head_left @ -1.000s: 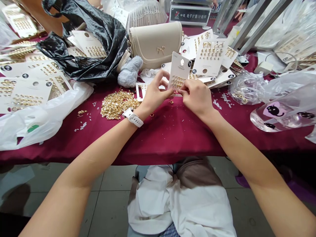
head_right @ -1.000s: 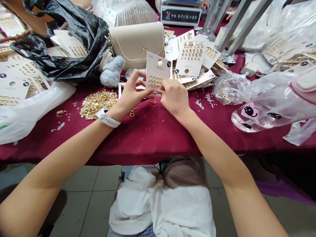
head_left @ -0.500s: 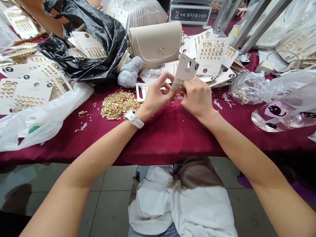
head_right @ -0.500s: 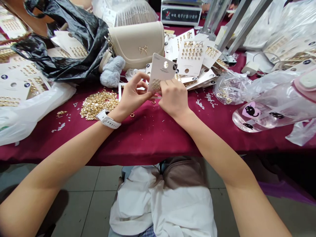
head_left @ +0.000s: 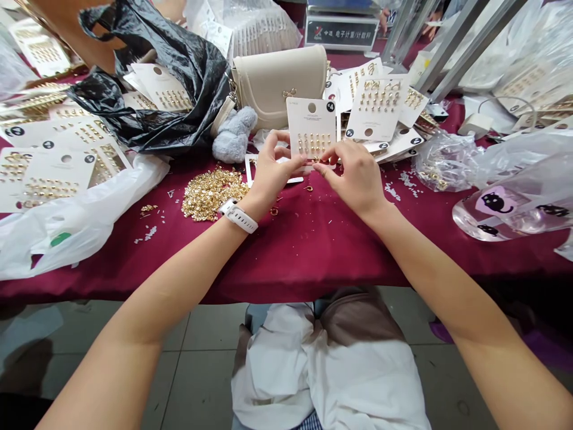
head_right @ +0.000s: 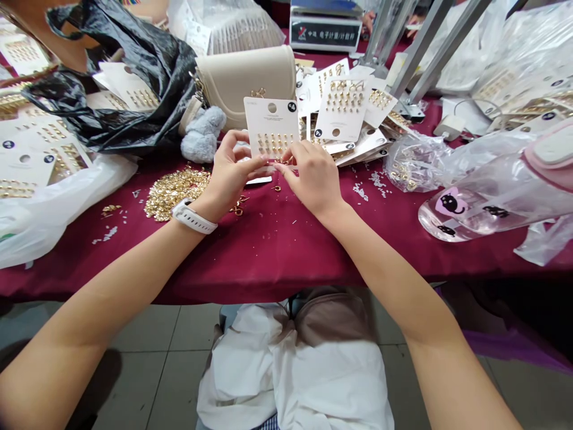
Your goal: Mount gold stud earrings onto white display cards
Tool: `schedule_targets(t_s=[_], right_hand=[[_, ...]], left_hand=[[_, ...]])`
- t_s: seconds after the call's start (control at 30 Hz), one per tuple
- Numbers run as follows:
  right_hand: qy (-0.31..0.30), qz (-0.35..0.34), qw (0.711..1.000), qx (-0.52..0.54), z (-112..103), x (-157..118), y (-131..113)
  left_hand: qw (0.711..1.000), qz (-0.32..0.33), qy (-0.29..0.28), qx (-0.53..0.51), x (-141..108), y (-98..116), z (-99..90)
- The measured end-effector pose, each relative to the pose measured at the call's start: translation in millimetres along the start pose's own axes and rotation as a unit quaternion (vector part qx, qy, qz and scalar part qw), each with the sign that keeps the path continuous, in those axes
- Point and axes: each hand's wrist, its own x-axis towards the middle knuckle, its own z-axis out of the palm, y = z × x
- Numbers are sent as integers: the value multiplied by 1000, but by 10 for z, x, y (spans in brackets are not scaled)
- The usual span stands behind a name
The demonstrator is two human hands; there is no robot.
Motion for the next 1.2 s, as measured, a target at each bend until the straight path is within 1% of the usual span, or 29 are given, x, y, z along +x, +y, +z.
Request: schedule_targets(t_s=[0.2,0.47,0.63,0.77,0.97,1.1,1.2], right_hand=[[12,-9,1000,-4,-1,-13,1],[15,-13,1000,-17,9,-14,2],[16,-25,999,-14,0,-9,-1],[8,-17,1000,-16,6,-9,1],[9,-17,1000,-10,20,-8,6],[12,-22,1000,-14,12,-11,0],[41,-30,999,-20,2,-9,4]], left_hand=[[1000,-4,-4,-24,12,0,-13],[1000,-14,-16,-13,23,-45,-10],[1000,-20,-7,-23,13,-14,-1],[999,-29,-1,-27,8,1,12],[1000,-14,-13,-11,-3,-8,14],[999,3,-26,-20,4,-19,-1],[999,24,-38,-25,37,-71,-39]])
